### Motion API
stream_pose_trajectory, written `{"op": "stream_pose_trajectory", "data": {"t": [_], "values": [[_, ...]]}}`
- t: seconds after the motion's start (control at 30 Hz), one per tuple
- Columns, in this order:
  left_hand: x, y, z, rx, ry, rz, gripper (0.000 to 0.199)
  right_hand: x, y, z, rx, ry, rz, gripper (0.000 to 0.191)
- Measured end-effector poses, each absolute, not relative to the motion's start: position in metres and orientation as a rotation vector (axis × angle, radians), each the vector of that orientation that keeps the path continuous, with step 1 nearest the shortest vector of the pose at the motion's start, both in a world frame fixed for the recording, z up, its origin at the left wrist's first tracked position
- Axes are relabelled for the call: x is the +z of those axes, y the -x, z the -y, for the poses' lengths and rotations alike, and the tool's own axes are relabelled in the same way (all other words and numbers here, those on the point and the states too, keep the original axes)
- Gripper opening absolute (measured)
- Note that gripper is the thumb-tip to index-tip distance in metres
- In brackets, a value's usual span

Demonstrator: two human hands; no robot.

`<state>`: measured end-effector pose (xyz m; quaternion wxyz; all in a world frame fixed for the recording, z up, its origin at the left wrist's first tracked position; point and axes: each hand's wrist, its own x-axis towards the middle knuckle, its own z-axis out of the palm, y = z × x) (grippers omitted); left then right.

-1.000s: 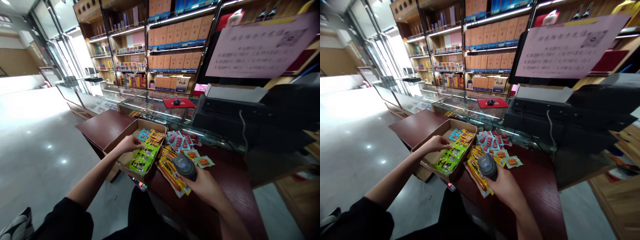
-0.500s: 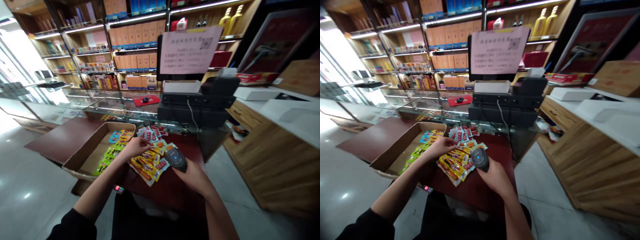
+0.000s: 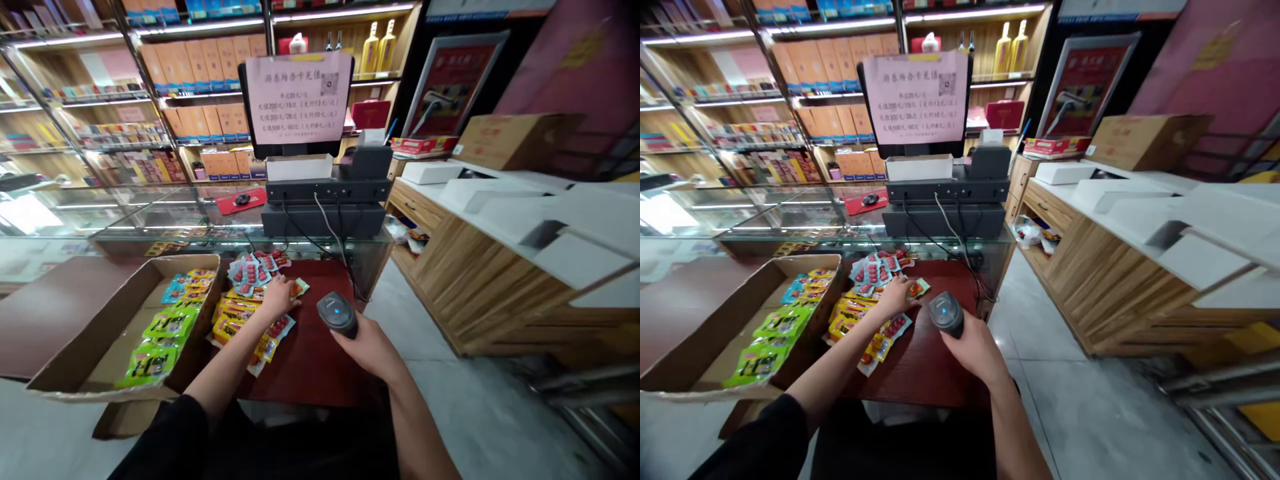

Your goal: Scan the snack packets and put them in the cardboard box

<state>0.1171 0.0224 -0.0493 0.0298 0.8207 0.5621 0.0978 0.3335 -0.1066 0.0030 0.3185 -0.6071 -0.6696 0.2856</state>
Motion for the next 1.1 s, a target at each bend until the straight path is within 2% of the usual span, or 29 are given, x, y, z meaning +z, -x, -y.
{"op": "stream_pose_trajectory", "data": {"t": [0.23, 0.33, 0.53, 0.63, 0.77, 1.1], "values": [[-0.057, -0.124, -0.025, 0.262, -2.594, -1.754, 0.031, 0.0, -0.337, 0.105, 0.776, 1.599, 1.733, 0.026], [-0.055, -0.125, -0.024, 0.363, -2.551, -1.736, 0.025, -0.002, -0.336, 0.105, 0.77, 1.599, 1.728, 0.027], [-0.049, -0.114, -0.023, 0.879, -1.979, -1.49, 0.029, -0.004, -0.332, 0.106, 0.785, 1.569, 1.712, 0.029], [-0.049, -0.11, -0.02, 1.041, -1.645, -1.383, 0.04, -0.004, -0.33, 0.105, 0.779, 1.551, 1.711, 0.028], [-0.05, -0.109, -0.016, 1.097, -1.325, -1.251, 0.052, -0.004, -0.328, 0.105, 0.791, 1.553, 1.719, 0.027], [-0.039, -0.113, -0.012, 1.082, -1.199, -1.197, 0.049, -0.003, -0.328, 0.108, 0.809, 1.571, 1.754, 0.028]]}}
